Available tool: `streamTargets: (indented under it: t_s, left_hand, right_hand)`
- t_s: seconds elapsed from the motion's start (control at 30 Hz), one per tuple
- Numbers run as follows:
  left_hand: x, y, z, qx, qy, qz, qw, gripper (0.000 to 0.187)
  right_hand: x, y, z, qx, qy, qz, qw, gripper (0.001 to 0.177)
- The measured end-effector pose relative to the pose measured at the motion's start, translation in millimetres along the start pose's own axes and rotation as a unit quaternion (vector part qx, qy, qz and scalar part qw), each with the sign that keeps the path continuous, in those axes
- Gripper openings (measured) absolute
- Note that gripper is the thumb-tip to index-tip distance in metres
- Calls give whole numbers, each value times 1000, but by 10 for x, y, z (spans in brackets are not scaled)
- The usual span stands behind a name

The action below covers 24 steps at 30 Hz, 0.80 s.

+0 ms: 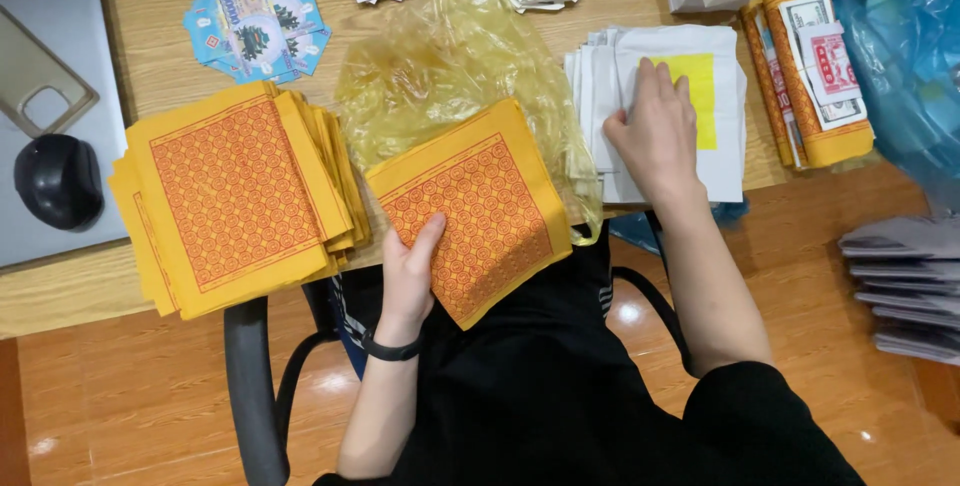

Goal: Folding yellow joss paper and inserting printed spirit money notes

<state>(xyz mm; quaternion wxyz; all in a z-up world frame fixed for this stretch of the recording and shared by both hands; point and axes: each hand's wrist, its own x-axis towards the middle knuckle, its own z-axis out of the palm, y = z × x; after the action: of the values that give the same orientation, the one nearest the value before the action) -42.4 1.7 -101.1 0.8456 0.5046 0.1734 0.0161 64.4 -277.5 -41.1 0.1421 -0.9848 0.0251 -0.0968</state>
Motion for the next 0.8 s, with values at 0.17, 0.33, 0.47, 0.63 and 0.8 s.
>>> streamTargets:
  t_s: [0.17,0.33,0.47,0.63,0.8]
  left_hand:
    - [-38,102,67,-4,6,-11,1000,29]
    - [-53,177,56,2,3,6,1000,27]
    - [-64,231,54,8,2,21,1000,23]
    - [-40,194,29,-1,1,22,1000,20]
    - [-47,235,88,-1,11,10,1000,19]
  right_hand:
    - [59,115,100,7,-13,-8,1000,67]
    - [87,335,319,-24,67,-62,996,48]
    - [55,258,150,17,60,-28,998,24]
    - [96,310,-71,39,42,17,998,15]
    - [113,389,-265,156,56,67,984,17]
